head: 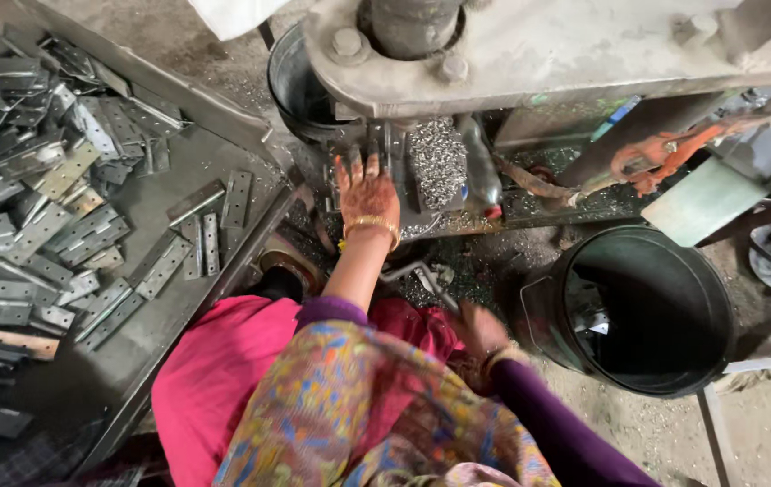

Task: The person places metal plates into a stamping machine by hand, operates the machine to punch or form them, and سپس removes the finished hinges.

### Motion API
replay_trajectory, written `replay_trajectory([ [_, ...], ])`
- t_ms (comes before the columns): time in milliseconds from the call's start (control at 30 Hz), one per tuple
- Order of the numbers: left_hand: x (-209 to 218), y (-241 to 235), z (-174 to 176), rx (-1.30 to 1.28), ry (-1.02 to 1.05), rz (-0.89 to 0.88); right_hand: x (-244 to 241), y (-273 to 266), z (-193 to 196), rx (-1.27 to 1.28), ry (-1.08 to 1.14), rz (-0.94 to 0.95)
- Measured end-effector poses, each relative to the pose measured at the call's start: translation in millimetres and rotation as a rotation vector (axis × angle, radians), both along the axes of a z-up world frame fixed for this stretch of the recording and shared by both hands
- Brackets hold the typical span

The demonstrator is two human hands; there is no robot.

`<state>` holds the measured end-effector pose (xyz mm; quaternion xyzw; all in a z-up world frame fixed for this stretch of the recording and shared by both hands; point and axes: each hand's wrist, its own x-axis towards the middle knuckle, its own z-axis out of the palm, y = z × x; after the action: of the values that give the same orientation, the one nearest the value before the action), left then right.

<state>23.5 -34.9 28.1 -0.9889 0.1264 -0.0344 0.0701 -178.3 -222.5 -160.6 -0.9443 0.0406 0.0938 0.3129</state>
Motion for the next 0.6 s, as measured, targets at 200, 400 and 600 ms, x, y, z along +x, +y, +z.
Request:
replay_trajectory([
  [200, -14, 2, 4, -0.150, 0.109, 0.041, 0, 1, 2, -0.081, 0.069, -0.033],
  [400, 4, -25, 21, 0.121, 0.229, 0.090, 1, -11, -13, -0.055, 0.070, 0.011],
  [600, 4, -3, 10, -0.164, 0.049, 0.116, -11, 6, 26, -0.005, 0.135, -0.090],
])
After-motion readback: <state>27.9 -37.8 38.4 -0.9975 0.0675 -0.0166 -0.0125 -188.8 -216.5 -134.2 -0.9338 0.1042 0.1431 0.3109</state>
